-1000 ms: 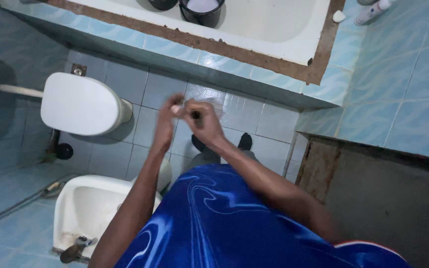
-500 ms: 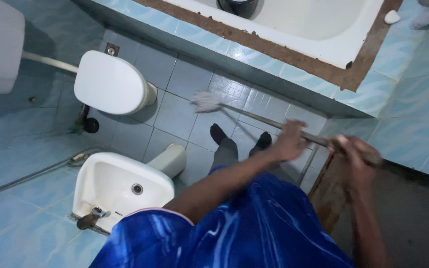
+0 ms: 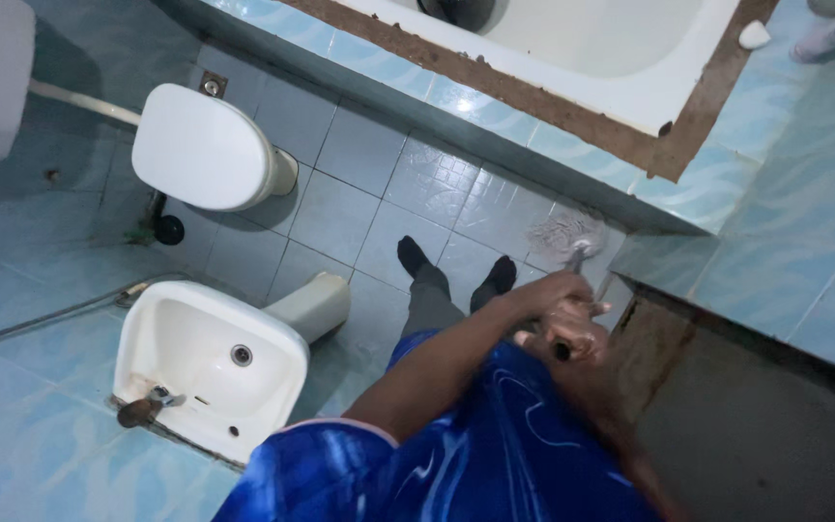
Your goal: The person mops a tiled floor in a bathroom, moves a mop across the surface around a toilet and sink, and wrings out the mop head by hand into buckets of soapy water inside a bathtub.
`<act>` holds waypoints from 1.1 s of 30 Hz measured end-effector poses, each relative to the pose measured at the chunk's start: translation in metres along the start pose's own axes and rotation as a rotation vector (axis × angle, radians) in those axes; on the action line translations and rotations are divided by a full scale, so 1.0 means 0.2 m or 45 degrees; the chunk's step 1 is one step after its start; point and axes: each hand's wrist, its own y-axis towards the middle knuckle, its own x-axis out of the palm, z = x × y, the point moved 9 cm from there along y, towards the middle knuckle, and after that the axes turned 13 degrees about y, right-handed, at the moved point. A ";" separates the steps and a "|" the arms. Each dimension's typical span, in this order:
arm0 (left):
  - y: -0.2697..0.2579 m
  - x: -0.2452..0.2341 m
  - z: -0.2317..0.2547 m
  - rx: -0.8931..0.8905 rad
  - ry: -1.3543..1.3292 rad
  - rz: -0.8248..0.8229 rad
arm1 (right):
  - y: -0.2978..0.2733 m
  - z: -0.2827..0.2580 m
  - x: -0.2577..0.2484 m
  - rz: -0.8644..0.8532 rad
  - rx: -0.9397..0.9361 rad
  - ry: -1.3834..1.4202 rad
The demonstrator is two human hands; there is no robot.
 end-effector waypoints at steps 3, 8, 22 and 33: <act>-0.18 -0.21 0.05 0.148 0.201 0.235 | 0.04 -0.13 0.06 -0.212 -0.168 0.230; -0.55 -0.55 -0.11 -0.564 0.363 0.082 | 0.14 -0.17 0.36 -0.563 -0.264 0.249; -1.15 -1.06 -0.71 -0.898 0.748 0.550 | 0.44 -0.04 0.71 -0.452 0.198 0.416; -0.21 -0.25 -0.31 -0.229 0.541 0.811 | 0.16 0.14 -0.31 -0.251 0.056 -0.831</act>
